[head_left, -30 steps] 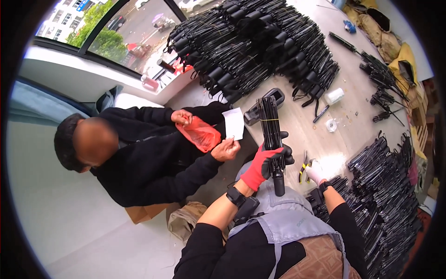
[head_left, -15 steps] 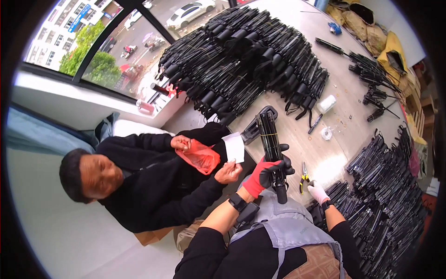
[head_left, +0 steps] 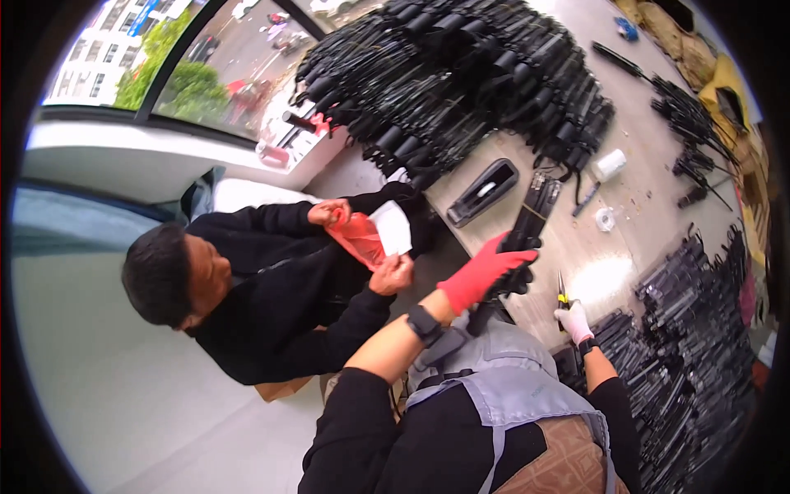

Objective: The person picks up an umbrella frame, opens and closes it, and uses pliers to cut a rubber band from the ribs before placing it on a stack.

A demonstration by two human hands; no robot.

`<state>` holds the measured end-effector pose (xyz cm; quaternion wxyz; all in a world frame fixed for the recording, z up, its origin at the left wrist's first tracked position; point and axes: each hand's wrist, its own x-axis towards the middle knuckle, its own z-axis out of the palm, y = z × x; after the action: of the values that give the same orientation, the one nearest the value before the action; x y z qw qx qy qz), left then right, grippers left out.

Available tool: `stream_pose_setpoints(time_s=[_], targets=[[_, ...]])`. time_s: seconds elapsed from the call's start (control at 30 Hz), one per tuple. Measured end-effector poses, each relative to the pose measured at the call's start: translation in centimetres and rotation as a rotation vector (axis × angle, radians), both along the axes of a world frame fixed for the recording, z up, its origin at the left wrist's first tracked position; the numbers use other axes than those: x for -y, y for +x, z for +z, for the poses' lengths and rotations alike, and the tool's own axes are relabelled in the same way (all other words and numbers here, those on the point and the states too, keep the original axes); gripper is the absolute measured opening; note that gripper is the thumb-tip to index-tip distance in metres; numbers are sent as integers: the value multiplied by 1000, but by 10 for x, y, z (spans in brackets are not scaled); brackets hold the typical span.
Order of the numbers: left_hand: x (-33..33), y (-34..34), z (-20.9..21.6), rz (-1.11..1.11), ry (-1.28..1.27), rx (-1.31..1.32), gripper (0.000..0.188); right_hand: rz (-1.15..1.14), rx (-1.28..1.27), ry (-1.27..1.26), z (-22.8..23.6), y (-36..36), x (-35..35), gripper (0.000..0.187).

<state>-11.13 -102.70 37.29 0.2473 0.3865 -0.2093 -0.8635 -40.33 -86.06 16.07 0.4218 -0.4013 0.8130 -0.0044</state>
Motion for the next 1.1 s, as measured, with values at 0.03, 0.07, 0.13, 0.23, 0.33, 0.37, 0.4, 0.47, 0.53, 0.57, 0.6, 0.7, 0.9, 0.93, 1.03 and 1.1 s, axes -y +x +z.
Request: stream_pose_setpoints(time_s=[0.03,0.07,0.13,0.23,0.33,0.37,0.4,0.47,0.53,0.57,0.6,0.7,0.9,0.93,1.03,1.1], targets=[[2,5,6,-44,-3,2,38,-207,302,0,-2,-9,-6,50],[3,12,13,-100,-58,8,36,-416,603,-19,-2,-21,-11,51],[-4,33,16,-185,-137,37,32,-384,898,-179,74,0,15,37],[-22,37,28,-320,-166,44,31,-407,973,-184,204,22,55,36],[-30,21,45,-433,-157,44,31,-376,953,-191,271,17,66,34],[-33,15,50,-452,-136,57,30,-225,797,-150,289,15,69,33],[-35,10,53,-470,-116,70,30,-77,636,-102,305,14,70,33],[-38,1,54,-520,-146,80,28,51,471,-59,320,8,68,33],[-40,-6,55,-558,-193,113,26,426,12,-343,327,3,64,34],[-41,-10,57,-571,-199,114,26,610,-228,-474,330,0,64,34],[-43,-14,59,-564,-221,120,25,598,-231,-477,331,-4,65,34],[-48,-22,60,-552,-263,133,24,794,-533,-678,334,-12,70,33],[-55,-27,45,-595,-395,223,24,887,-452,-568,343,-22,77,32],[-56,-28,44,-606,-403,230,24,928,-475,-539,345,-24,77,32],[-55,-31,42,-610,-351,217,24,984,-499,-453,345,-28,79,30],[-56,-33,39,-611,-321,210,24,1016,-511,-345,343,-29,79,29]])
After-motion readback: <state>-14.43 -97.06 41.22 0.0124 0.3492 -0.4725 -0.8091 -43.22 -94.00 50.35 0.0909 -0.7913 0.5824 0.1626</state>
